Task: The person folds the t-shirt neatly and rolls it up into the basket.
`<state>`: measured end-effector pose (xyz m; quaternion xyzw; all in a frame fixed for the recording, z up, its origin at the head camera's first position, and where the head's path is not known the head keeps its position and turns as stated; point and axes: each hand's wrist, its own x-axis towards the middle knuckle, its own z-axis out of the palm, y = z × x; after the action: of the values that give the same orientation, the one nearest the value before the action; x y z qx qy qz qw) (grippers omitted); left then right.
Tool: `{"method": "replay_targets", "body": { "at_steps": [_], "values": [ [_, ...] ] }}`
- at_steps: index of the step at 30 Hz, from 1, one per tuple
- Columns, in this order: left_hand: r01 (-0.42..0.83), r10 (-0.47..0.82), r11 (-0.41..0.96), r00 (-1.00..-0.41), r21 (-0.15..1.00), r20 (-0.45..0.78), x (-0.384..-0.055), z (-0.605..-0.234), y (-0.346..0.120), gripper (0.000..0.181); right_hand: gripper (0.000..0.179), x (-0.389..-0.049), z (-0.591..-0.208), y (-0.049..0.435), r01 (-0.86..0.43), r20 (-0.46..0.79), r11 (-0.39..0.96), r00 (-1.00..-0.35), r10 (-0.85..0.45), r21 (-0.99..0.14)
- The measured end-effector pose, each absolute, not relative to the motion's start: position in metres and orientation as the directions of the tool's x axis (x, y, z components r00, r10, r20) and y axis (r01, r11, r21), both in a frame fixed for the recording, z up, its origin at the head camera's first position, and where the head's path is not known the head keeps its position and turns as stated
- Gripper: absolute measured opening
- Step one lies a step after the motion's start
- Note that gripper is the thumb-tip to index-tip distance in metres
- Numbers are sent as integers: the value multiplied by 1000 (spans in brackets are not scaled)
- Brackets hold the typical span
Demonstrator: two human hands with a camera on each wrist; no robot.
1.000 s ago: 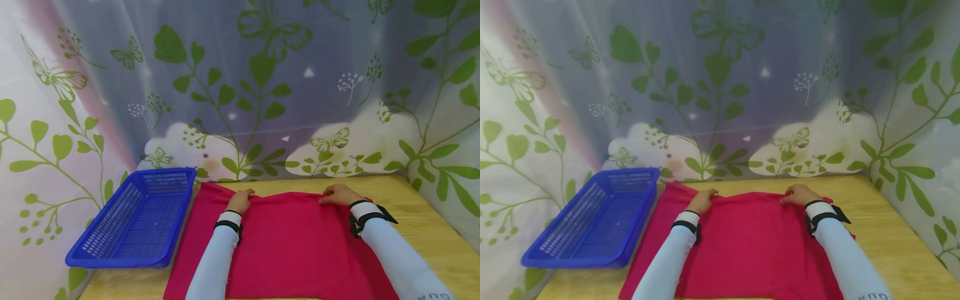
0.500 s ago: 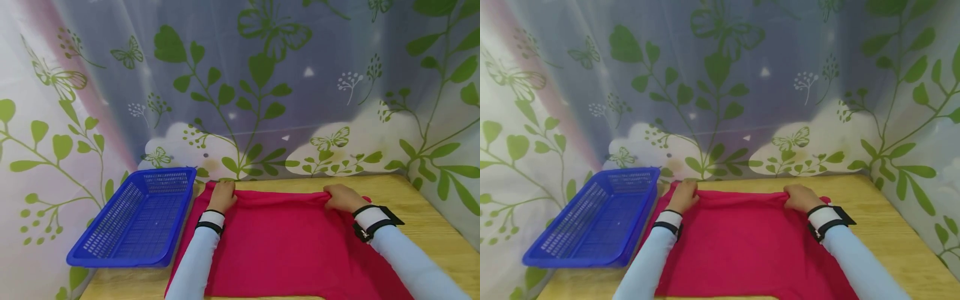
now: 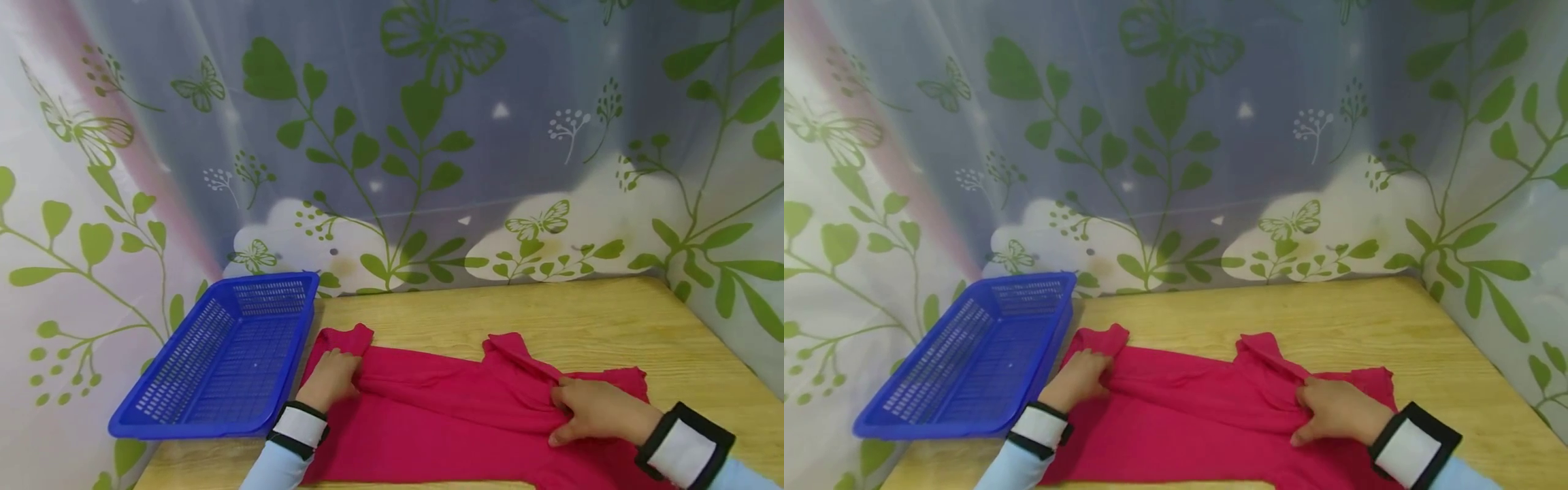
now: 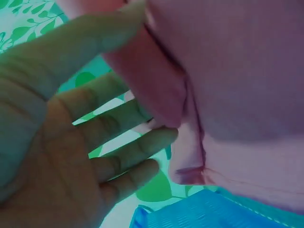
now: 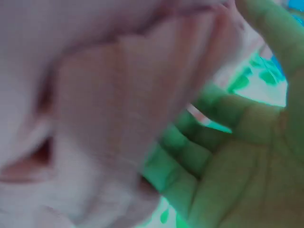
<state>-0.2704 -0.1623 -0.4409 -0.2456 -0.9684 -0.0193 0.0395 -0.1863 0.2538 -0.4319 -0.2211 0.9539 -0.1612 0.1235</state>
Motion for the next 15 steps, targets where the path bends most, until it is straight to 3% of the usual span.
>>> {"method": "replay_targets", "body": {
  "at_steps": [4, 10, 12, 15],
  "values": [
    [497, 493, 867, -865, 28, 92, -267, -439, -164, 15, 42, -198, -422, 247, -303, -153, 843, -901, -405, -444],
    [443, 440, 895, -863, -44, 250, -288, -439, -155, 5, 30, -232, -423, 227, -272, 54, 921, -962, -268, -280],
    [349, 343, 937, -895, -31, 285, -298, -443, -151, 14, 31, -243, -427, 220, -258, 63, 934, -966, -250, -248],
    [185, 172, 982, -960, 42, 222, -311, -450, -146, 40, 26, -256, -435, 211, -236, 23, 940, -971, -238, -246]
  ]
}}
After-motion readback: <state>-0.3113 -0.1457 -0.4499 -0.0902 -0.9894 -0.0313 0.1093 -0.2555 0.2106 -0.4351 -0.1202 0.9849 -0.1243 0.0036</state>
